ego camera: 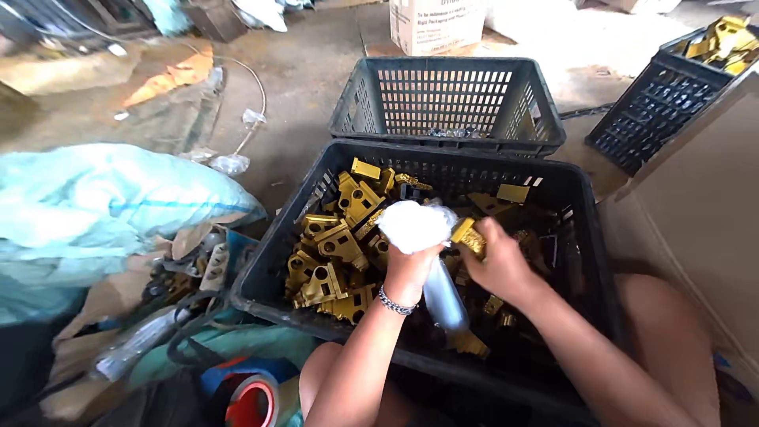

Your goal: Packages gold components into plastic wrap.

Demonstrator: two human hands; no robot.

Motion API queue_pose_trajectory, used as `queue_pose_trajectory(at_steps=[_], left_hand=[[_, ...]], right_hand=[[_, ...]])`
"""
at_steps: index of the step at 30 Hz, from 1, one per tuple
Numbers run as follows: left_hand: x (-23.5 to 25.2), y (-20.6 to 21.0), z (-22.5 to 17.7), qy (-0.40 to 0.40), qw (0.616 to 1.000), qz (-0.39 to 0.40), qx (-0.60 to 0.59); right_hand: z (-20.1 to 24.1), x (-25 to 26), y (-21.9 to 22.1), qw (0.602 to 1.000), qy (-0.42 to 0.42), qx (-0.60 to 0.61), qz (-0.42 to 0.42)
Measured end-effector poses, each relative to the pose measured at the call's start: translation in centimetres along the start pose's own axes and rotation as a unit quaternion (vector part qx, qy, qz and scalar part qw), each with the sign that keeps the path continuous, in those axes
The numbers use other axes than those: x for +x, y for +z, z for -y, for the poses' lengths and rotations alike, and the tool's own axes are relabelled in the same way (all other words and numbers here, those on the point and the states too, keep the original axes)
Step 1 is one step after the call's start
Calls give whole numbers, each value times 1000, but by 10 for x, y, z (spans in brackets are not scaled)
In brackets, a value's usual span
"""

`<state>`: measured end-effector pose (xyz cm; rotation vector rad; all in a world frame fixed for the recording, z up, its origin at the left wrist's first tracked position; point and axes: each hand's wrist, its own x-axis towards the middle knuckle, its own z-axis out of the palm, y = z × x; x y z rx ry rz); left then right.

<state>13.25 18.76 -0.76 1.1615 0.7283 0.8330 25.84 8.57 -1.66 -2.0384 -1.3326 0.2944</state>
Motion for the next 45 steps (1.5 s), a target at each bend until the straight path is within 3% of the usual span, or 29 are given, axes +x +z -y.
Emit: queue_pose_trajectory(at_steps=[2, 3, 6, 8, 10, 12, 13, 16, 18, 19, 21, 22, 23, 24, 26, 27, 29, 31, 34, 38, 41, 43, 45], left_hand=[[0, -6, 1, 16, 999, -13, 49], [-1, -9, 4, 38, 993, -6, 111], [-1, -13, 16, 211, 919, 24, 331], [4, -16, 26, 301, 883, 36, 359], [11, -18, 32, 338, 873, -10, 352], [11, -19, 30, 332, 882, -39, 334], [6, -18, 27, 319, 889, -18, 327], [-20, -6, 18, 248, 905, 129, 320], [-22, -6, 18, 247, 905, 155, 309], [-19, -9, 17, 244, 912, 136, 301], [-9, -19, 8, 174, 953, 98, 227], [-5, -23, 1, 122, 974, 82, 174], [-2, -25, -5, 83, 986, 65, 131], [1, -27, -6, 76, 990, 50, 111], [4, -28, 1, 116, 985, 46, 115], [4, -26, 7, 134, 981, 50, 129], [1, -20, 14, 149, 973, 65, 162], [-3, -14, 20, 156, 970, 86, 167], [-12, -11, 15, 140, 972, 131, 135], [-6, -13, 15, 123, 966, 202, 101], [-11, -6, 6, 58, 974, 216, 34], [-7, -7, 2, 74, 976, 164, 119], [4, -19, 9, 209, 916, 112, 325]], right_hand=[[16, 3, 8, 983, 42, -83, 155], [18, 7, 12, 976, 52, -88, 193], [-5, 20, 23, 987, 62, 52, 141], [-9, 21, 21, 972, 85, 181, 125], [-2, 21, 9, 935, 128, 308, 121], [-3, 21, -1, 916, 133, 365, 96], [-7, 21, -3, 927, 119, 348, 70], [-23, 21, -4, 977, 31, 208, 32], [-26, 17, -20, 991, 5, 78, 105], [-26, 16, -32, 982, 10, 19, 190], [-28, 24, -55, 931, 18, -52, 360], [-31, 26, -67, 934, 7, -49, 353], [-34, 25, -82, 960, -6, -26, 277], [-39, 23, -91, 990, -22, -1, 142], [-42, 29, -94, 994, -15, 34, -106], [-39, 31, -92, 990, 11, 68, -120], [-25, 24, -74, 982, 37, 186, 12], [-9, 15, -50, 953, 10, 281, 115], [-9, 13, -42, 939, 22, 337, 68], [-3, 10, -43, 902, 64, 389, 175], [-8, 10, -39, 899, 103, 396, 155], [-12, 5, -38, 902, 116, 381, 166], [-11, -5, -32, 906, 128, 357, 188]])
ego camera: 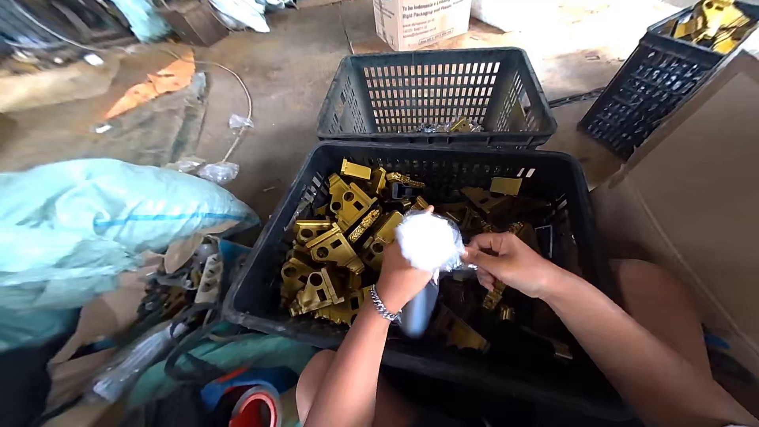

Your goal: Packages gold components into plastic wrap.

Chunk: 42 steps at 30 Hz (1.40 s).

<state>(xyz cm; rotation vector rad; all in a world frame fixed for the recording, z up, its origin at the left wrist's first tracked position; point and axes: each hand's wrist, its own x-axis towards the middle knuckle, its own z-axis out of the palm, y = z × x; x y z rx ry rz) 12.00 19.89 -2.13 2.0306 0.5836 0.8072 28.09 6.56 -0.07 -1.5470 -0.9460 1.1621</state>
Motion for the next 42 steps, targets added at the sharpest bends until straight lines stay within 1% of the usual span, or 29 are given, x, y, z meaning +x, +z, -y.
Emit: queue_pose_trajectory(at_steps=[1, 2, 3, 4, 5, 6, 7, 9, 10, 12, 13, 14, 16, 18, 20, 22, 23, 25, 26, 27, 29, 31, 33, 34, 35, 38, 40, 41, 42], left_hand=[[2, -4, 11, 52, 993, -32, 96], [5, -8, 19, 72, 982, -69, 159], [8, -11, 23, 68, 976, -104, 178], [8, -12, 22, 49, 978, -131, 156], [4, -12, 15, 16, 989, -120, 88], [-2, -9, 5, -28, 997, -72, -21], [-8, -2, -5, -76, 987, -6, -144], [-14, 16, -14, -139, 942, 96, -291], [-14, 19, -14, -148, 933, 107, -311], [-11, 18, -6, -107, 961, 40, -250], [-8, 15, 1, -60, 981, -5, -185], [-4, 12, 7, -23, 992, -42, -119], [0, 10, 14, -15, 993, -95, -61], [2, 7, 13, -63, 987, -121, -89], [4, 7, 13, -86, 977, -143, -134], [5, 6, 14, -84, 971, -157, -159], [7, 5, 13, -84, 970, -161, -159], [8, 5, 13, -82, 973, -162, -140], [8, 5, 13, -80, 976, -157, -127], [9, 5, 14, -78, 979, -152, -115], [10, 7, 14, -78, 982, -139, -100], [9, 11, 15, -66, 987, -125, -79], [8, 16, 16, -43, 989, -127, -57], [7, 17, 16, -36, 989, -132, -49], [6, 18, 16, -33, 989, -137, -43], [5, 21, 15, -30, 988, -150, -33], [5, 22, 15, -51, 988, -140, -44], [5, 23, 14, -72, 986, -131, -68], [5, 25, 11, -98, 982, -121, -103]], right_hand=[[-4, -2, 4, 1000, 0, -9, 8], [-9, -3, 7, 1000, -4, -9, 8], [-11, -4, 8, 1000, -6, 0, -4], [-13, -3, 8, 999, -9, 16, -28], [-14, -2, 9, 998, -16, 30, -56], [-15, 0, 10, 996, -27, 31, -75], [-15, 2, 12, 996, -50, 11, -68], [-16, 4, 12, 991, -112, -65, 18], [-12, 5, 5, 987, -110, -101, 64], [0, 7, -20, 977, -78, -158, 116], [5, 10, -34, 977, -72, -177, 96], [7, 15, -50, 976, -74, -199, 47], [5, 30, -83, 957, -59, -273, -74], [-9, 55, -115, 896, 4, -403, -187], [-33, 78, -140, 845, 90, -481, -217], [-52, 85, -150, 826, 94, -511, -218], [-50, 81, -147, 832, 60, -503, -226], [-33, 57, -137, 863, -55, -423, -270], [-24, 43, -129, 883, -96, -347, -300], [-15, 30, -119, 908, -104, -242, -325], [-1, 14, -97, 941, -72, 27, -330], [-1, 10, -78, 925, -10, 230, -302], [-2, 7, -61, 888, 23, 363, -283], [-3, 2, -54, 884, 5, 393, -252], [-5, -5, -48, 894, -24, 394, -211], [-15, -22, -31, 945, -96, 307, -65], [-17, -27, -22, 961, -73, 260, 53], [-15, -26, -16, 965, -36, 247, 84], [-12, -23, -7, 974, 3, 218, 69]])
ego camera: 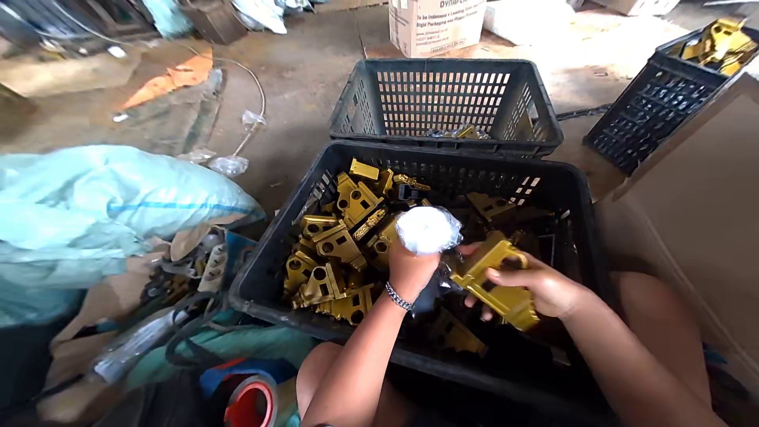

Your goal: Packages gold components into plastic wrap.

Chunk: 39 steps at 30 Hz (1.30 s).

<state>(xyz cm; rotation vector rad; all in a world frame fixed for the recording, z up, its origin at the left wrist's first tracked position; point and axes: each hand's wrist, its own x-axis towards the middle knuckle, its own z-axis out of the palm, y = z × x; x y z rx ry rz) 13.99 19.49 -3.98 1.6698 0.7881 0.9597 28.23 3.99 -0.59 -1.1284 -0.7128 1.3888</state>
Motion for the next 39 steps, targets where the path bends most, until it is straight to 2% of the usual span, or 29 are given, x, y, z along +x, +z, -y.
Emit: queue_pose_trajectory(at_steps=[1, 2, 3, 4, 5, 6, 8, 10, 12, 14, 16, 18, 21, 23, 25, 26, 28, 30, 32, 33, 34, 35, 37, 38, 39], left_hand=[[-2, 2, -3, -37, 998, 8, -42], [-4, 2, -8, -80, 993, 15, -88], [-4, 2, -14, -118, 985, 18, -122], [-4, 1, -18, -142, 979, 15, -143], [-3, -2, -22, -153, 976, 14, -154], [-1, -5, -23, -153, 976, 17, -152], [-6, -10, -18, -113, 989, 40, -92], [-9, -8, -10, -3, 998, 51, 21], [-5, -9, -5, 100, 985, 47, 136], [0, -11, 1, 160, 970, 6, 182], [4, -16, 5, 150, 973, -41, 168], [2, -18, 3, 159, 975, -63, 139], [-19, -13, -11, 172, 982, 8, 77], [-27, -11, -18, 125, 991, 36, -1], [-18, -11, -20, 17, 992, 8, -127], [-11, -12, -21, -17, 983, -11, -183], [-4, -15, -21, -32, 970, -36, -239], [-12, -16, -17, 7, 986, -17, -164], [-30, -16, -18, 113, 992, 50, 6], [-36, -14, -21, 147, 982, 101, 58], [-38, -11, -22, 173, 971, 145, 76], [-36, -10, -21, 174, 967, 167, 80], [-26, -16, -20, 123, 981, 141, 52], [-19, -23, -20, 88, 989, 122, 7], [-12, -32, -24, 38, 992, 110, -53]], right_hand=[[-2, 7, 9, 997, 5, -45, -59], [-8, 17, 15, 985, -26, -103, -136], [-16, 28, 18, 957, -78, -191, -201], [-24, 37, 21, 913, -123, -310, -235], [-26, 43, 25, 869, -120, -420, -231], [-23, 46, 31, 846, -62, -493, -196], [-20, 57, 37, 833, 37, -533, -142], [-26, 69, 28, 863, 22, -479, -157], [-31, 74, 24, 909, -10, -377, -177], [-23, 71, 29, 951, -9, -251, -179], [-10, 63, 29, 974, 7, -167, -153], [-5, 57, 28, 980, -4, -128, -150], [-11, 53, 24, 988, -48, -54, -134], [-17, 48, 14, 995, -72, -3, -69], [-24, 47, 3, 993, -100, 64, 17], [-25, 48, 3, 991, -109, 82, 8], [-21, 50, 14, 981, -127, 96, -108], [-14, 57, 23, 962, -160, 34, -217], [-16, 65, 22, 924, -216, -170, -265], [-19, 69, 17, 896, -242, -276, -250], [-20, 68, 10, 881, -231, -359, -204], [-17, 63, 3, 872, -182, -433, -136], [5, 53, -8, 842, -9, -539, 10], [15, 49, -14, 831, 22, -553, 50], [25, 42, -22, 837, -6, -546, 37]])
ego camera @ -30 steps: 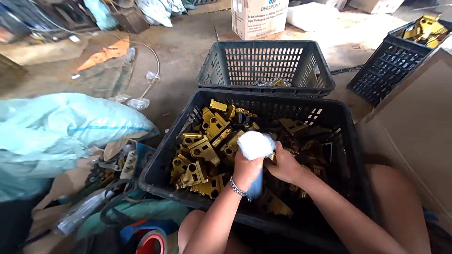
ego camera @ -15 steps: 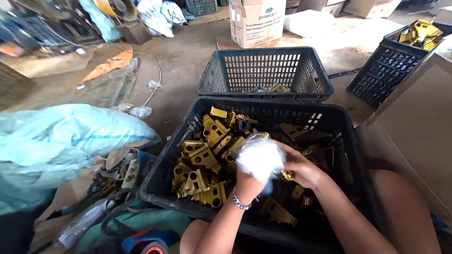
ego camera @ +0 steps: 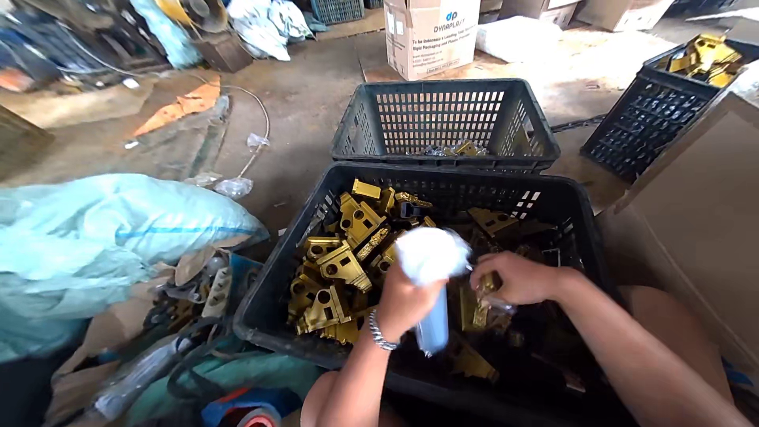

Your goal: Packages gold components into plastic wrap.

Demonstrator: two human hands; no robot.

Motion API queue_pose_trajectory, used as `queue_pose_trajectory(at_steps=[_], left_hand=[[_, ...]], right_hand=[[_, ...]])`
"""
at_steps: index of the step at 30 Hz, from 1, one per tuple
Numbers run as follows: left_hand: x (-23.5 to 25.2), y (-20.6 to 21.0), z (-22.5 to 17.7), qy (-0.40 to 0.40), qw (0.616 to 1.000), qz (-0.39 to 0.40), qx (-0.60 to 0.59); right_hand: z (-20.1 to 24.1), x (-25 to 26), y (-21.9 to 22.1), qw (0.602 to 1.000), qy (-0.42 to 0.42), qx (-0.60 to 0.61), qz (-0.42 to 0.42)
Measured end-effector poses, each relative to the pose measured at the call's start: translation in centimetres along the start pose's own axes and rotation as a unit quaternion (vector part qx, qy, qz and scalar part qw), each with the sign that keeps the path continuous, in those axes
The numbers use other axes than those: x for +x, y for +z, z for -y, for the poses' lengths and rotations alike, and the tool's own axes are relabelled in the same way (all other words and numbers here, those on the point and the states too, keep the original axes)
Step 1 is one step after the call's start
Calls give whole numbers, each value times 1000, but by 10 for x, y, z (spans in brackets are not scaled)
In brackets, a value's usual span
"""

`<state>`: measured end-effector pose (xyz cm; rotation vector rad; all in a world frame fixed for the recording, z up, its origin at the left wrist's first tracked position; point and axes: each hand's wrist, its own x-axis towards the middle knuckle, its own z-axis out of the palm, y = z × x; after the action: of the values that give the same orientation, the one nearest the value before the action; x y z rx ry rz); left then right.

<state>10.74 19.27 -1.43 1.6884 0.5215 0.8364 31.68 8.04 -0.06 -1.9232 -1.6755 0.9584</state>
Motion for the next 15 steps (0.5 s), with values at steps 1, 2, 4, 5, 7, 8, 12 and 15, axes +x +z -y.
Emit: queue_pose_trajectory(at_steps=[1, 2, 4, 5, 7, 8, 12, 15], left_hand=[[5, -8, -6, -44, 998, -16, -52], [8, -13, -10, -71, 994, -29, -77], [8, -12, -4, -52, 997, -33, -36], [6, -6, 1, -22, 999, -25, 8], [4, 9, 11, 13, 999, -5, 49], [3, 17, 13, 7, 999, 0, 32], [0, 26, 4, -87, 988, 39, -118], [2, 19, -9, -187, 944, 117, -244]], right_hand=[[-5, -8, -9, 995, -27, 16, -97], [-8, -12, -16, 972, -46, 25, -228], [-3, -10, -27, 925, -26, 52, -376], [5, -10, -27, 932, -15, 91, -350], [20, -8, -10, 953, -29, 217, -210], [26, -7, 1, 950, -42, 266, -158], [20, -5, 21, 918, -26, 361, -163], [16, -12, 24, 886, 1, 448, -123]])
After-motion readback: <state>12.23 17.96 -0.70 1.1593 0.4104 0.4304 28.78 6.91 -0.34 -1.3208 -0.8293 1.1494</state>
